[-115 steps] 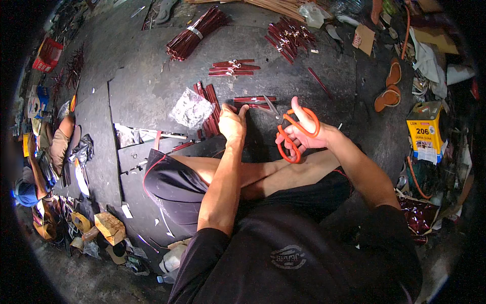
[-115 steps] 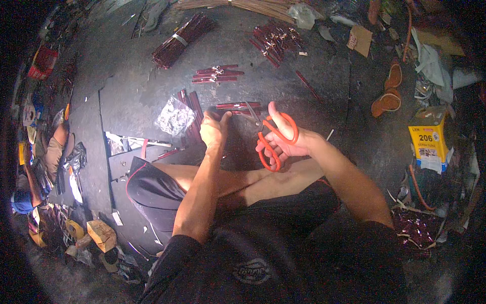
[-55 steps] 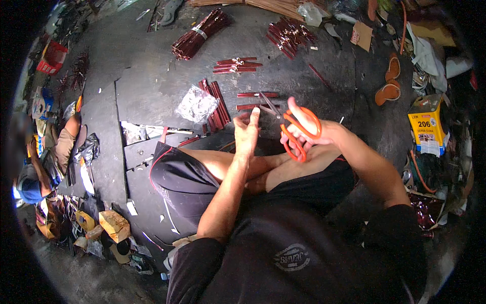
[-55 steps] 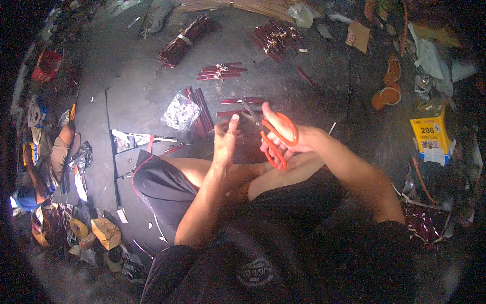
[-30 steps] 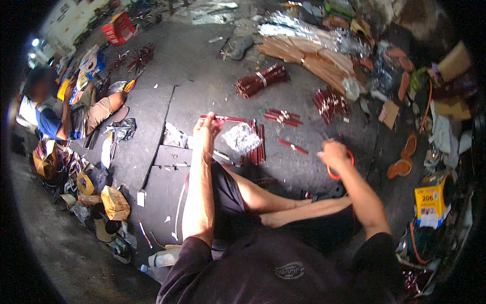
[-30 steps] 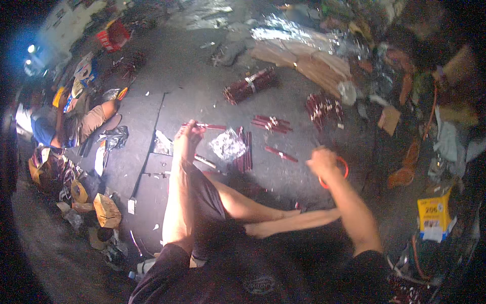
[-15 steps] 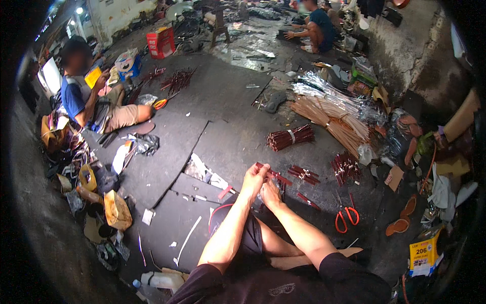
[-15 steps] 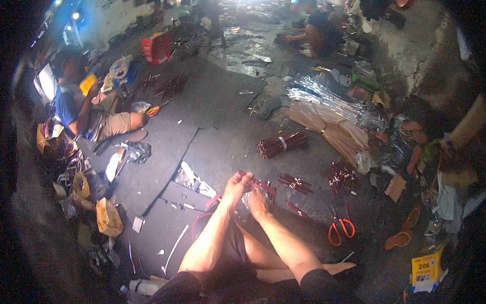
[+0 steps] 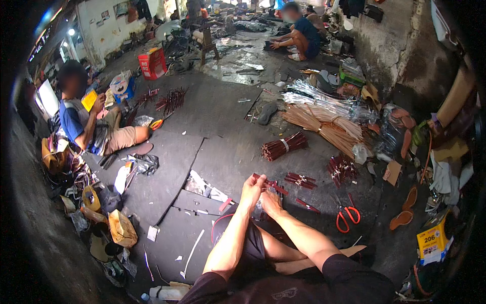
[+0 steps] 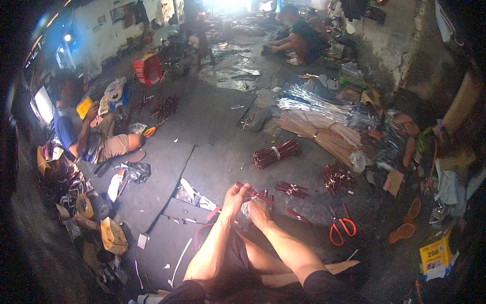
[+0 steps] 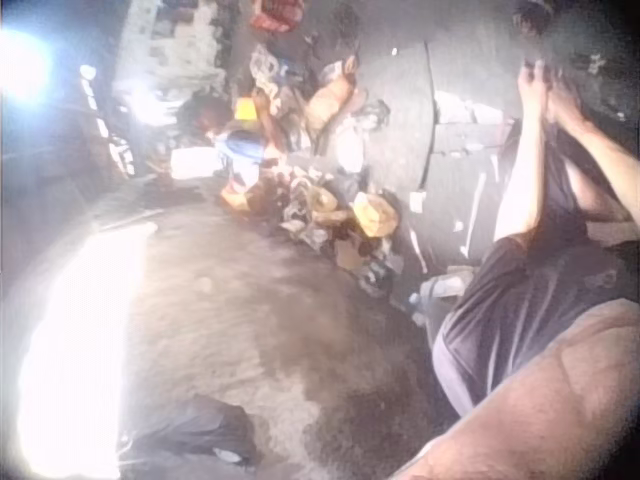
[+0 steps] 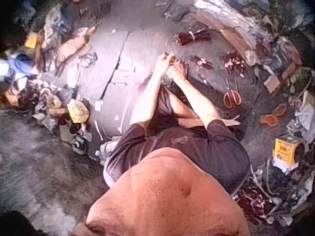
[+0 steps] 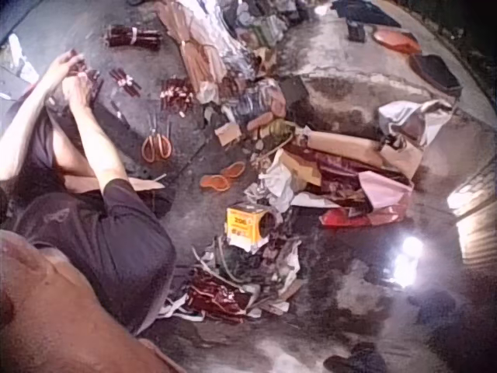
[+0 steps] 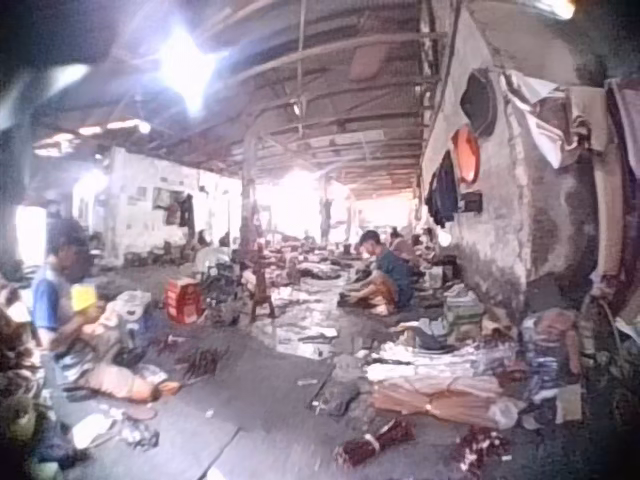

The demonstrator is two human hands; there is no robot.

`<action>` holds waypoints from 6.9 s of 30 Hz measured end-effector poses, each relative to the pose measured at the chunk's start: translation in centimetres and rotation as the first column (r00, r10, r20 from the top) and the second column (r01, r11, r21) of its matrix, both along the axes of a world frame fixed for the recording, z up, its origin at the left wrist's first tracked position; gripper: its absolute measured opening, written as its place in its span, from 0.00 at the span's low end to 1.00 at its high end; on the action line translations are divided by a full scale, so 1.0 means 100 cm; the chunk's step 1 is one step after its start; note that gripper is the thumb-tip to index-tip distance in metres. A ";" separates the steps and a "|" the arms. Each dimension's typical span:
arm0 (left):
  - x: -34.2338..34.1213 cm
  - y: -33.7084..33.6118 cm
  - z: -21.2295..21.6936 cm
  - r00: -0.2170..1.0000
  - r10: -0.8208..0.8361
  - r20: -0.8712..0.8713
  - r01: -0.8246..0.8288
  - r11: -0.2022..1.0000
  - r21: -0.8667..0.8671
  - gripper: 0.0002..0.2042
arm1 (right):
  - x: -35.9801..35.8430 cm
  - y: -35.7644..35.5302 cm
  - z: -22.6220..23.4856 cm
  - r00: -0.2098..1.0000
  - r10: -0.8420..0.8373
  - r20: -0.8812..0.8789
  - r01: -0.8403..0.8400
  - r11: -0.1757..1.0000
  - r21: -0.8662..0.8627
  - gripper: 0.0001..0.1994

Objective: The person sits on the floor and repeatedly cuts short red sticks with scissors, then inserts a small metal piece into each cut stick. The person places the assembled sticks on the floor in front of them.

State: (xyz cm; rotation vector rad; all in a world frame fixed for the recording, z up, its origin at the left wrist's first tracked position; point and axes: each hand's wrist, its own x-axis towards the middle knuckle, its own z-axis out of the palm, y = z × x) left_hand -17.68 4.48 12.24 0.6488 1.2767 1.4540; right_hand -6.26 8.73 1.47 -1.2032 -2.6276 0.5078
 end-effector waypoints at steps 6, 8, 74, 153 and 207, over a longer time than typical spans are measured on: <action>0.003 -0.002 0.000 1.000 0.023 -0.021 -0.024 0.999 -0.038 0.11 | -0.013 0.009 -0.013 0.960 -0.275 -0.049 0.267 0.955 -0.131 0.14; 0.000 -0.005 -0.002 0.998 0.040 -0.047 -0.042 0.998 -0.049 0.11 | -0.014 0.008 0.001 0.969 -0.247 0.018 0.247 0.958 -0.148 0.12; 0.141 -0.064 0.086 0.371 -0.324 0.870 0.491 0.864 0.113 0.08 | 0.205 -0.075 0.228 0.740 0.019 -0.673 -0.021 1.000 0.005 0.21; 0.145 -0.070 0.075 0.951 -0.155 0.267 0.122 0.983 0.135 0.20 | 0.202 -0.079 0.199 0.436 -0.433 -0.789 -0.228 0.795 -0.562 0.06; 0.129 -0.076 0.102 0.935 -0.301 -0.187 0.341 0.909 0.242 0.14 | 0.203 -0.075 0.229 0.780 -0.019 -0.625 0.113 0.987 0.111 0.15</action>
